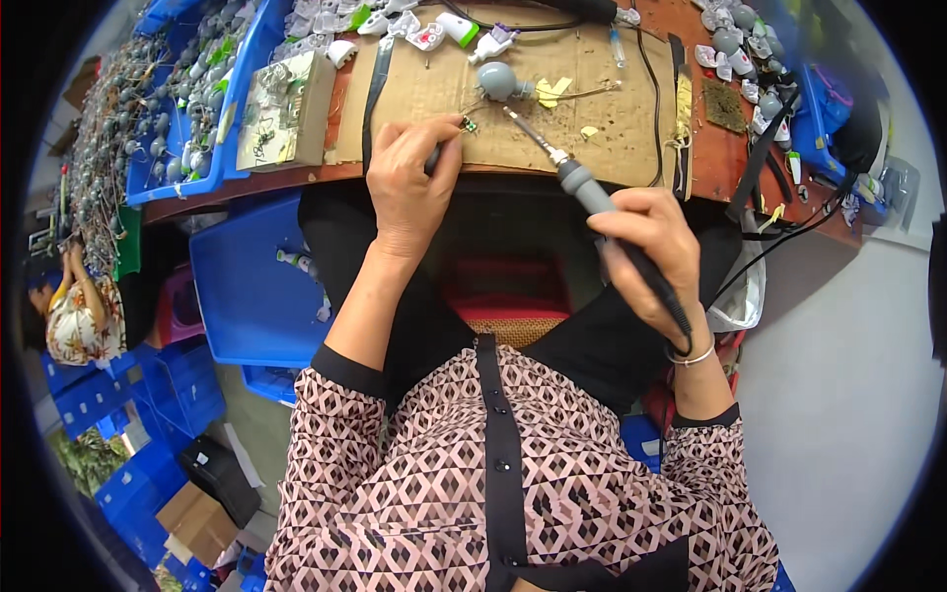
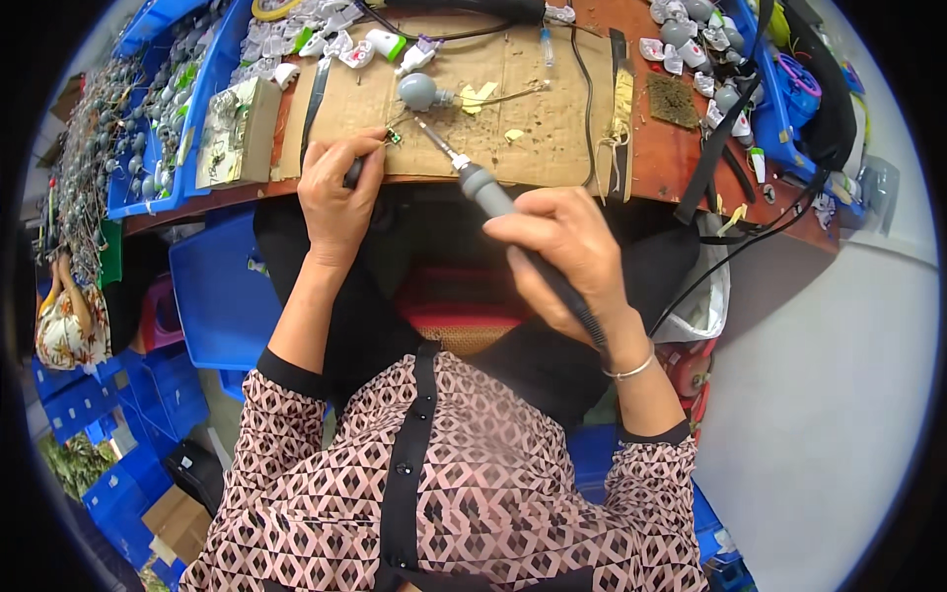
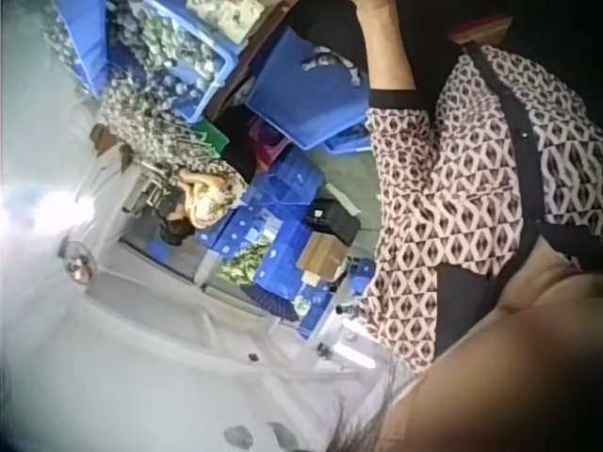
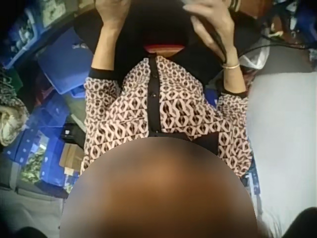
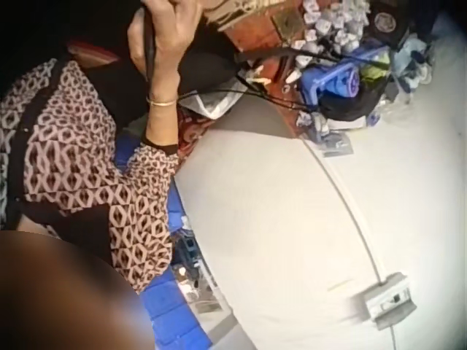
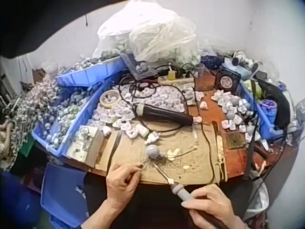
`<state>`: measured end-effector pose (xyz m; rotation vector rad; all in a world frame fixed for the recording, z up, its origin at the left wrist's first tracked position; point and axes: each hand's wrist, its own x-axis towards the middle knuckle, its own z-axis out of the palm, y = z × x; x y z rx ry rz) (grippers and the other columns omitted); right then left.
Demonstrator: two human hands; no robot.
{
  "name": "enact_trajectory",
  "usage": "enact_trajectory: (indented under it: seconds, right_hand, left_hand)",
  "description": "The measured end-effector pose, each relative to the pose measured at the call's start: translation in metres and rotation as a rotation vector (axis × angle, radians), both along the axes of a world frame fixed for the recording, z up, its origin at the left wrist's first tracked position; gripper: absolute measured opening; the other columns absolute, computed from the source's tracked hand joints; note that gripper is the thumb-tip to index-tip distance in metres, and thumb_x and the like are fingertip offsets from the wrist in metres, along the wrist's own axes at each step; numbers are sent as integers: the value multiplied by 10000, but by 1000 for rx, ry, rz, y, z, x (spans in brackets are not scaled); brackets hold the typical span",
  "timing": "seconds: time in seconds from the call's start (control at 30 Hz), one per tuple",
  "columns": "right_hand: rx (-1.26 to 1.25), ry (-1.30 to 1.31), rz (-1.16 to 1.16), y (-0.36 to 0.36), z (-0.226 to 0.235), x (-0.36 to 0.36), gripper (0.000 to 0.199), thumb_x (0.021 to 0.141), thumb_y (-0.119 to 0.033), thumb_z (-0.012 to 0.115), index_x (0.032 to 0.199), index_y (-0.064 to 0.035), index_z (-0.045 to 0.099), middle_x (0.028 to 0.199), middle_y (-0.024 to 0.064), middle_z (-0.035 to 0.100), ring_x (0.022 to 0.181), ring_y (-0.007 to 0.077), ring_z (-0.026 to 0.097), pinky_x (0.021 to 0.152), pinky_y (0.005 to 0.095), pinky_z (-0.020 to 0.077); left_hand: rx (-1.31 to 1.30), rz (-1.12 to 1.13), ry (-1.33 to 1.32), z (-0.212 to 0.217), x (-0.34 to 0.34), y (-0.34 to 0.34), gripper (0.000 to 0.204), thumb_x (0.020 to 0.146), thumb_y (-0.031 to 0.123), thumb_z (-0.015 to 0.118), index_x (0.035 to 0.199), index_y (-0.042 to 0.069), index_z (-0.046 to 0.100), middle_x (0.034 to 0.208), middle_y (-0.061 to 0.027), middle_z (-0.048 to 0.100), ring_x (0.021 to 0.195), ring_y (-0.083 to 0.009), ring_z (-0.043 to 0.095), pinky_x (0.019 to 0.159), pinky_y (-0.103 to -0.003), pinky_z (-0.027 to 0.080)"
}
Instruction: Soldering wires and small electronic components onto toy parts at a workbench.
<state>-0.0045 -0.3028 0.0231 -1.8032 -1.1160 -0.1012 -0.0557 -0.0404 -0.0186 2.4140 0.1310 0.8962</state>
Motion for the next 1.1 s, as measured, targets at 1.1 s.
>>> enact_trajectory:
  seconds: [1.1]
  right_hand:
    - [-66, -182, -15, 24, -22, -18, 530, 630, 99, 763, 1088, -163, 704, 992, 65, 600, 808, 235, 577, 637, 314, 495]
  left_hand:
    - [28, 18, -20, -5, 2, -2, 83, 770, 27, 717, 795, 88, 668, 952, -5, 741, 820, -217, 606, 779, -326, 467]
